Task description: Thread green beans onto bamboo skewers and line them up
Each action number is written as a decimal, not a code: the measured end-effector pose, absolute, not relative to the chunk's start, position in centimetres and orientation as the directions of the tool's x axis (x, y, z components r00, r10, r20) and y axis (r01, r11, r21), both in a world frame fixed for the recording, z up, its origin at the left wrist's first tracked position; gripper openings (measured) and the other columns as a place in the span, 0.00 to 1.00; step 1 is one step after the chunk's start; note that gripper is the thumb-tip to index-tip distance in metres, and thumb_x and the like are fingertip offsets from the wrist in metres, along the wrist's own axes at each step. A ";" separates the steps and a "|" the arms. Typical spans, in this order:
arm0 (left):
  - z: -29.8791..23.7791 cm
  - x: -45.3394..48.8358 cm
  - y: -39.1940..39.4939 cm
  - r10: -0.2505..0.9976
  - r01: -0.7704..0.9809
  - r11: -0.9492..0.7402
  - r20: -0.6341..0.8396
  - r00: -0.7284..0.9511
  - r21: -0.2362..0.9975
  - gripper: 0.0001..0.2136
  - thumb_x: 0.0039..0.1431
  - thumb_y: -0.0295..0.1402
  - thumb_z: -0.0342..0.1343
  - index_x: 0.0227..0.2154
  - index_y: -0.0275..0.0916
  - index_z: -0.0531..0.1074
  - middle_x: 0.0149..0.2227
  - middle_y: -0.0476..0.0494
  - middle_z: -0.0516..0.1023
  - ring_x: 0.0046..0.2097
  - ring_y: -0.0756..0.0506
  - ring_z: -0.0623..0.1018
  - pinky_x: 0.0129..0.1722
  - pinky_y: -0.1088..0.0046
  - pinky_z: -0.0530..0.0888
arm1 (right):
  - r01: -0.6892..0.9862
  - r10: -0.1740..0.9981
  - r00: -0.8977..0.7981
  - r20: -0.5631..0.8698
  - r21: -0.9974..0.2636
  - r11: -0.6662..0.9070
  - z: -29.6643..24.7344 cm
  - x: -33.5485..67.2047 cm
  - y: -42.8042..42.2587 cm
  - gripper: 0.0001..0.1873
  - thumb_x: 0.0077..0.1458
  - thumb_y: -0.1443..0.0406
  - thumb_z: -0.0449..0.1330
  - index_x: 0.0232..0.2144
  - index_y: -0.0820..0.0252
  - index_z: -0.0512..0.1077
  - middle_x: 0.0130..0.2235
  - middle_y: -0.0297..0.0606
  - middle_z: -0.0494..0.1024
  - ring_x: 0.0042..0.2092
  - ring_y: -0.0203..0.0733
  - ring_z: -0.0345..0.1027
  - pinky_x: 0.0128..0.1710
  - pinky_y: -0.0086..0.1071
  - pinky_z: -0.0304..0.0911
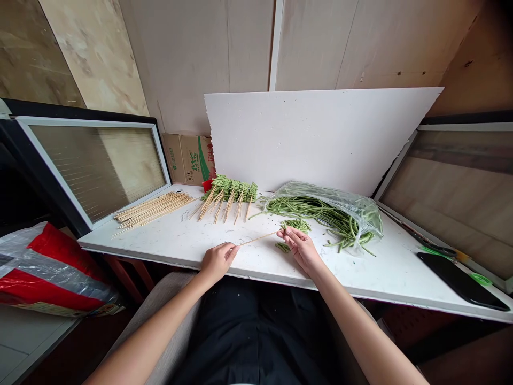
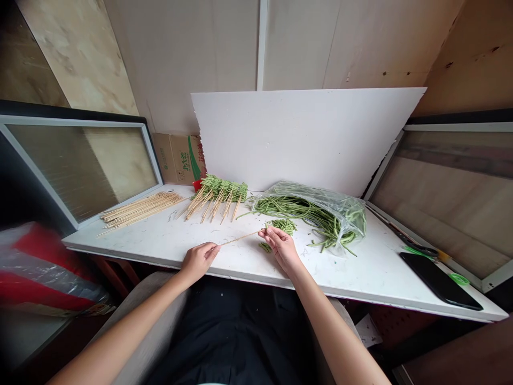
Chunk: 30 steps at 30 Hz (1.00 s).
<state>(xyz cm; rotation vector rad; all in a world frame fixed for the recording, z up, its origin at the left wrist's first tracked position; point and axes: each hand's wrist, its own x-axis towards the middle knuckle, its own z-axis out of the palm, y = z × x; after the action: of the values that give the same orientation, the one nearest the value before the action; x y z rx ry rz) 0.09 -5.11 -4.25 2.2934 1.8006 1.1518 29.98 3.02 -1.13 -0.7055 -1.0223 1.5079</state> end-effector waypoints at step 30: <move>-4.0 -1.6 -3.7 0.782 0.669 -0.491 0.621 0.057 0.558 0.10 0.66 0.32 0.59 0.48 0.40 0.72 0.41 0.44 0.76 0.37 0.47 0.78 0.36 0.73 0.77 | -0.400 0.989 -0.046 0.139 -0.910 0.109 -1.4 30.4 3.6 0.20 0.46 0.52 0.78 0.38 0.57 0.85 0.40 0.41 0.86 0.47 0.47 0.81 0.51 0.36 0.76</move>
<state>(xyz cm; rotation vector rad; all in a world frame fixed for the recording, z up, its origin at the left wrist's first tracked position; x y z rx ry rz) -1.62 -3.71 -4.04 2.1927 1.5153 1.4223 30.38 3.62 -1.44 -0.7803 -1.0125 1.3344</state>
